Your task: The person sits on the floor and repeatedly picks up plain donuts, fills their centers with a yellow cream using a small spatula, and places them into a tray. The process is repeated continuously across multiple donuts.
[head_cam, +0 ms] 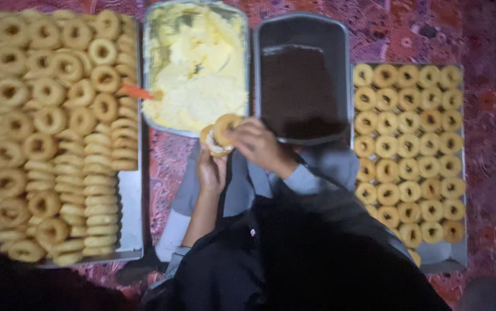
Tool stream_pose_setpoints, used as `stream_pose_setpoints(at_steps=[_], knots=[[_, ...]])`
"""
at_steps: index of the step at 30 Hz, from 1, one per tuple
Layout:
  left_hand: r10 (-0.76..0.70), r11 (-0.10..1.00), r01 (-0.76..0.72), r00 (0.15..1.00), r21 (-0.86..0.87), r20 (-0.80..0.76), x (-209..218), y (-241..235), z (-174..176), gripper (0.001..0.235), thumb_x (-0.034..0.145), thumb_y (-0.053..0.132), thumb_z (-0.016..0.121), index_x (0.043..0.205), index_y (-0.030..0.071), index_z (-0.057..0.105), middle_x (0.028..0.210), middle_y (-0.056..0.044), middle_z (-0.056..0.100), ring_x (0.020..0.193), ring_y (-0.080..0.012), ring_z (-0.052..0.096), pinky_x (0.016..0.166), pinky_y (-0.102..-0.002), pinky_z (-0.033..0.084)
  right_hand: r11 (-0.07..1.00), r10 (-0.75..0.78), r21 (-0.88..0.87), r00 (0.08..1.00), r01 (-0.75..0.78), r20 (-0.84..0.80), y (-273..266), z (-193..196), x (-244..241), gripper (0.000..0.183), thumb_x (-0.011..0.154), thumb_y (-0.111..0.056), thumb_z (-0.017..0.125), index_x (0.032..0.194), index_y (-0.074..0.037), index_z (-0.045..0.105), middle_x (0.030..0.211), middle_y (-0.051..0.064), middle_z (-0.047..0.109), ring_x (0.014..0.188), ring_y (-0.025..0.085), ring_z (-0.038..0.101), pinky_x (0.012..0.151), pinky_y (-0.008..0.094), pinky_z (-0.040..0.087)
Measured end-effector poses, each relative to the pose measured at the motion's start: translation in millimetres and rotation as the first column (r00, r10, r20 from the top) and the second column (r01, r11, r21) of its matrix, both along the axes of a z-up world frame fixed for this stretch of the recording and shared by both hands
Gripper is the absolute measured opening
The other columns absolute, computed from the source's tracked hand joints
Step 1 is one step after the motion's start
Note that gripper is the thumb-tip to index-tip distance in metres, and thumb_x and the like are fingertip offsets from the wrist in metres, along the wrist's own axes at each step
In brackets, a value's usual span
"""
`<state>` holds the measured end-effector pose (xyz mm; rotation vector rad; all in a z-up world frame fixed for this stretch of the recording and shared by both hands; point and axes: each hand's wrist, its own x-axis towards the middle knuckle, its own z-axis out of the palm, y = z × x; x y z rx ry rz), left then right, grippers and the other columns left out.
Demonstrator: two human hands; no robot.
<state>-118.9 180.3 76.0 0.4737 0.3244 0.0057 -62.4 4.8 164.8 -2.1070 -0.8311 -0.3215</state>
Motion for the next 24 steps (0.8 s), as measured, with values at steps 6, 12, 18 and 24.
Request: stream_pose_setpoints(at_steps=[6,12,18,24], knots=[[-0.275,0.957,0.278,0.96,0.08,-0.052,36.4,-67.8,6.2,0.042,0.109,0.026,0.047,0.139,-0.002,0.054,0.137,-0.017,0.06,0.126,-0.0276,0.061,0.109,-0.044,0.052,0.869,-0.467,-0.182,0.884,0.46,0.004,-114.9,-79.7,39.3,0.034,0.076,-0.006,0.08,0.109,-0.006,0.073,0.103,0.018,0.072,0.101,0.037,0.065,0.088,0.048,0.053],[-0.579,0.037,-0.015,0.815,0.999,0.034,103.7,-142.2,5.8,0.028,0.092,0.022,0.067,0.101,-0.004,0.07,0.14,-0.024,0.059,0.12,-0.0358,0.065,0.101,-0.039,0.054,0.811,-0.56,-0.192,0.638,0.553,-0.528,-224.1,-150.3,56.6,0.025,0.085,-0.015,0.073,0.109,-0.007,0.071,0.093,0.014,0.075,0.085,0.029,0.072,0.081,0.041,0.056],[-0.591,-0.197,-0.178,0.806,0.964,0.028,129.5,-179.2,-35.0,0.021,0.09,0.013,0.064,0.102,-0.002,0.071,0.12,-0.026,0.064,0.111,-0.043,0.064,0.098,-0.046,0.052,0.722,-0.445,0.234,0.696,0.651,-0.563,-247.0,-139.6,34.5,0.021,0.094,-0.009,0.069,0.115,-0.005,0.072,0.104,0.009,0.073,0.091,0.019,0.068,0.078,0.035,0.055],[-0.491,0.711,0.577,0.816,0.402,-0.305,125.9,-184.2,-53.3,0.029,0.107,0.015,0.043,0.117,-0.004,0.064,0.113,-0.025,0.069,0.096,-0.0346,0.068,0.086,-0.048,0.056,0.763,-0.51,0.153,0.73,0.628,-0.454,-202.4,-81.3,25.5,0.03,0.089,-0.01,0.076,0.118,-0.007,0.071,0.109,0.01,0.072,0.095,0.022,0.067,0.082,0.038,0.056]])
